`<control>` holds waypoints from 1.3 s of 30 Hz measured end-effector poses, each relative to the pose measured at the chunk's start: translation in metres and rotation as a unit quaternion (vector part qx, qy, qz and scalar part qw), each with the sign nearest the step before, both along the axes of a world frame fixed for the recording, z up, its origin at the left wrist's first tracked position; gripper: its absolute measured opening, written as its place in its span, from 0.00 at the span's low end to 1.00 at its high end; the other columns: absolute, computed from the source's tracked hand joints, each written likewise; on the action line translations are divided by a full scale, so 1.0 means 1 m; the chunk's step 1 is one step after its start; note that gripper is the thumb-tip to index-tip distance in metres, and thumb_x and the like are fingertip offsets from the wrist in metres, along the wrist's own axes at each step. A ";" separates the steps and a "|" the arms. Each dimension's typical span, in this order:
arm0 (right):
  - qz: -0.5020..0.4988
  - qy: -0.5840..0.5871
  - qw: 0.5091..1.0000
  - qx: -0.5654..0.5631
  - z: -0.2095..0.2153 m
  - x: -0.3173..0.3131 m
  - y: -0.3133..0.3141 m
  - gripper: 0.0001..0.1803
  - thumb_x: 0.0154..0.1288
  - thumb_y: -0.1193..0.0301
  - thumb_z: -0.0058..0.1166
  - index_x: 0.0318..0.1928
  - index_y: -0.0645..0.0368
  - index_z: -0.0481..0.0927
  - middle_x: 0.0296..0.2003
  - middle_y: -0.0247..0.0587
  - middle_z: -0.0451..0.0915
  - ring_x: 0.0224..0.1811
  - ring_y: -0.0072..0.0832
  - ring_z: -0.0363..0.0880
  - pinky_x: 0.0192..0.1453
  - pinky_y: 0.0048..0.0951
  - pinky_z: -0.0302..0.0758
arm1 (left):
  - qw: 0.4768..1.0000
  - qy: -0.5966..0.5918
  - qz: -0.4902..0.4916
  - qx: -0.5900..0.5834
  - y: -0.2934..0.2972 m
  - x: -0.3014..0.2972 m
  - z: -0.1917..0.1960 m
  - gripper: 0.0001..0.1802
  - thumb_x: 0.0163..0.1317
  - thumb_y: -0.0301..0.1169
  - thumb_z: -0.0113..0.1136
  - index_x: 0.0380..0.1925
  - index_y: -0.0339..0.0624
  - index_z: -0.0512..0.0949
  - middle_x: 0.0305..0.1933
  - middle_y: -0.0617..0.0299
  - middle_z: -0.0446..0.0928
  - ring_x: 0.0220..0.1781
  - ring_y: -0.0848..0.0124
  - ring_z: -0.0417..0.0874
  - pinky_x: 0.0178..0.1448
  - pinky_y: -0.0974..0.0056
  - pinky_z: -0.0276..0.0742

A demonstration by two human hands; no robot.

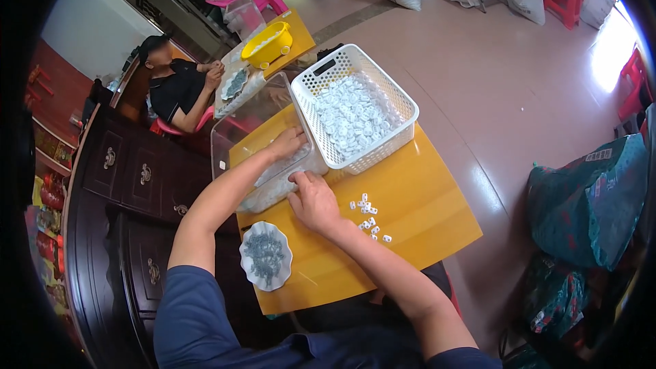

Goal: Assembling small white plastic components by hand at a table.

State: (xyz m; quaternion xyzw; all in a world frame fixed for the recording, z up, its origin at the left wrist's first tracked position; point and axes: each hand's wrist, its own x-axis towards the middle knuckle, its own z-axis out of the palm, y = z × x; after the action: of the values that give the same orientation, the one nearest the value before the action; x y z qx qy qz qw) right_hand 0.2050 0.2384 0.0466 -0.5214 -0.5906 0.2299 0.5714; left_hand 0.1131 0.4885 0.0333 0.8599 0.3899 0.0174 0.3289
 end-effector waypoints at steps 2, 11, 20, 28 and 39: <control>-0.022 0.006 0.999 -0.022 0.000 -0.003 0.001 0.16 0.64 0.70 0.61 0.50 0.63 0.75 0.45 0.55 0.81 0.51 0.52 0.80 0.56 0.47 0.76 | 0.998 0.003 0.005 -0.057 -0.015 0.006 0.006 0.25 0.71 0.43 0.54 0.59 0.35 0.78 0.58 0.49 0.82 0.59 0.60 0.81 0.65 0.58 0.73; -0.020 0.003 1.000 -0.015 0.000 -0.006 -0.003 0.18 0.63 0.69 0.61 0.51 0.62 0.74 0.47 0.55 0.81 0.53 0.53 0.80 0.58 0.48 0.76 | 0.956 0.099 0.026 -0.275 -0.063 0.008 0.049 0.27 0.69 0.48 0.58 0.59 0.38 0.79 0.54 0.54 0.83 0.52 0.67 0.81 0.57 0.60 0.77; -0.039 -0.012 0.999 0.012 0.001 -0.019 -0.017 0.20 0.64 0.70 0.61 0.55 0.62 0.75 0.48 0.56 0.80 0.53 0.54 0.79 0.57 0.48 0.76 | 0.989 0.051 0.032 -0.133 -0.075 0.000 0.049 0.19 0.66 0.47 0.67 0.45 0.43 0.85 0.32 0.61 0.83 0.28 0.74 0.81 0.30 0.66 0.76; 0.028 -0.049 0.998 0.027 -0.001 -0.001 -0.095 0.13 0.66 0.71 0.59 0.50 0.58 0.78 0.40 0.50 0.82 0.44 0.51 0.82 0.48 0.47 0.80 | 0.986 0.067 0.145 -0.045 -0.065 -0.013 0.066 0.13 0.69 0.42 0.61 0.37 0.44 0.83 0.21 0.64 0.76 0.15 0.75 0.71 0.17 0.64 0.62; -0.109 0.122 0.981 0.108 0.157 0.178 -0.146 0.22 0.74 0.75 0.55 0.66 0.54 0.75 0.49 0.45 0.84 0.49 0.25 0.83 0.59 0.29 0.78 | 0.978 0.081 0.194 0.009 -0.072 -0.046 0.081 0.15 0.66 0.44 0.62 0.42 0.46 0.82 0.24 0.62 0.79 0.16 0.71 0.75 0.18 0.63 0.66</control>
State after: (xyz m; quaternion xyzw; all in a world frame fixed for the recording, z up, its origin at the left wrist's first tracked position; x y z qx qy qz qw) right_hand 0.3826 0.0927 0.2036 -0.4859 -0.4773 0.1633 0.7138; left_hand 0.0675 0.4169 0.1142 0.7692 0.5747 0.0144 0.2790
